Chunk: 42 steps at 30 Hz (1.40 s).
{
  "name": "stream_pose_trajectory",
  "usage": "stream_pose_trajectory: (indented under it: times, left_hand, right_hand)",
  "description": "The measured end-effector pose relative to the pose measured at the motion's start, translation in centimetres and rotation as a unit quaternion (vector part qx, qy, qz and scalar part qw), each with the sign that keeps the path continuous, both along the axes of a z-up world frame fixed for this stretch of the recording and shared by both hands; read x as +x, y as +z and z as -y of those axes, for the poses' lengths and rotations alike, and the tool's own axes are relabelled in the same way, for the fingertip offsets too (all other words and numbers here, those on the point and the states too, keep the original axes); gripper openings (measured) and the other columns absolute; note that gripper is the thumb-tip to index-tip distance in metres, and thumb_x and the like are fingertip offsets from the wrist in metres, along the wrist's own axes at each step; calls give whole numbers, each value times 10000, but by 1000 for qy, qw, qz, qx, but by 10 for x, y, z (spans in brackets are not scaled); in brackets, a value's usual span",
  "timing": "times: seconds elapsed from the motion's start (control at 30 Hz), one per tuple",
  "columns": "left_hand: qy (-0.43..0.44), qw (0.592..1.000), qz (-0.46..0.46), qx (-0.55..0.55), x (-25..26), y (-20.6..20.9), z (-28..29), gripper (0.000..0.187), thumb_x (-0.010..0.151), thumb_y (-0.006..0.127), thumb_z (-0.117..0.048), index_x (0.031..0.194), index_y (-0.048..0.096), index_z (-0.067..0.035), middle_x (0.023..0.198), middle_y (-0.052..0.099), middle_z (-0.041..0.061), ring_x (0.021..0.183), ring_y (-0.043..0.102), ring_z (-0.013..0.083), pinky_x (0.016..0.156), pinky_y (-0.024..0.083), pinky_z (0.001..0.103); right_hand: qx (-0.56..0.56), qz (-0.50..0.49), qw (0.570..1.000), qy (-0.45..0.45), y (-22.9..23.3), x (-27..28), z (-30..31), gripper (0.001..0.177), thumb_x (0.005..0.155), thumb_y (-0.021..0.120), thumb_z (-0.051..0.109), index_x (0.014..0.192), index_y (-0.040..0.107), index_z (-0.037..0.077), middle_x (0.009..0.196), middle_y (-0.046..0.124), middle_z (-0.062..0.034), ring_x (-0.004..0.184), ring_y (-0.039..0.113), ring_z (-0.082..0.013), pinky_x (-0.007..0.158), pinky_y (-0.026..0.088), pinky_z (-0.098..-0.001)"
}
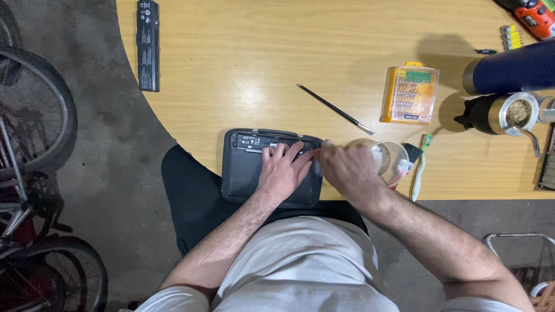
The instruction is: The person uses a screwdriver to remove screws from the back of a black electronic device. They place the screws into a small plastic cup and continue unscrewing multiple fasteners from the device's casing.
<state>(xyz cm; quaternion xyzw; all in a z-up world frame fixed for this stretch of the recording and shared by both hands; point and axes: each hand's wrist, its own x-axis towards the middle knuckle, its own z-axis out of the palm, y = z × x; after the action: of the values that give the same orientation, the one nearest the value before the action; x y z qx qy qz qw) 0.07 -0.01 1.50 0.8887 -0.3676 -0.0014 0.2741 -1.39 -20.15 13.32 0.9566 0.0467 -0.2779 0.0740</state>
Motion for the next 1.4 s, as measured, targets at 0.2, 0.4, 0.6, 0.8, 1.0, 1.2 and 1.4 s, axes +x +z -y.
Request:
stream_pose_trajectory:
  times: [0.2,0.4,0.6,0.8,1.0,1.2,1.4]
  left_hand:
    - [3,1000,20,11,-2,-9,1,221,1205,701,-401,1308,836,-259,1409,718,3,1142,646,261,999,456,483]
    - [3,1000,11,11,-2,-10,1,250,1215,694,-405,1313,846,-231,1417,714,22,1146,640,271,993,462,493]
    - [1,999,26,20,-3,-16,0,233,1201,706,-409,1331,840,-268,1416,715,-7,1168,653,257,1009,467,492]
    - [2,1000,21,21,-4,-13,0,229,1219,695,-412,1354,831,-287,1416,700,-24,1156,650,251,1002,463,493]
    - [5,999,39,20,-2,-10,0,201,1214,710,-396,1316,840,-282,1406,709,-20,1165,664,255,1004,471,490]
    - [10,999,43,28,-5,-19,0,217,1226,695,-419,1317,844,-290,1410,707,-21,1178,661,251,1002,463,491]
    - [5,999,38,34,-5,-19,-1,215,1217,677,-396,1358,824,-326,1414,701,-26,1170,658,254,990,470,493]
  right_hand:
    - [79,-17,996,-38,-2,2,10,491,1250,297,391,1154,682,102,691,814,-139,681,873,-398,716,655,-569]
    - [51,-39,997,-45,34,18,-1,436,1274,356,440,1214,689,164,725,827,-92,684,871,-306,820,709,-485]
    - [34,36,997,-53,-1,-3,8,360,1261,436,372,1073,660,162,745,854,-116,729,897,-342,746,687,-485]
    - [55,49,994,-78,-17,-20,-1,290,1251,417,389,1219,557,137,741,822,-118,688,872,-389,711,677,-567]
    - [75,15,993,-89,-24,-6,8,280,1218,458,395,1228,593,150,818,810,-101,680,861,-341,681,656,-490]
    - [54,66,994,-69,-15,-7,3,513,1308,462,421,1037,771,114,702,799,-81,609,835,-295,628,643,-414]
    - [80,-21,992,-92,5,-10,-11,286,1202,447,265,1250,652,70,828,833,-118,739,886,-396,705,659,-541]
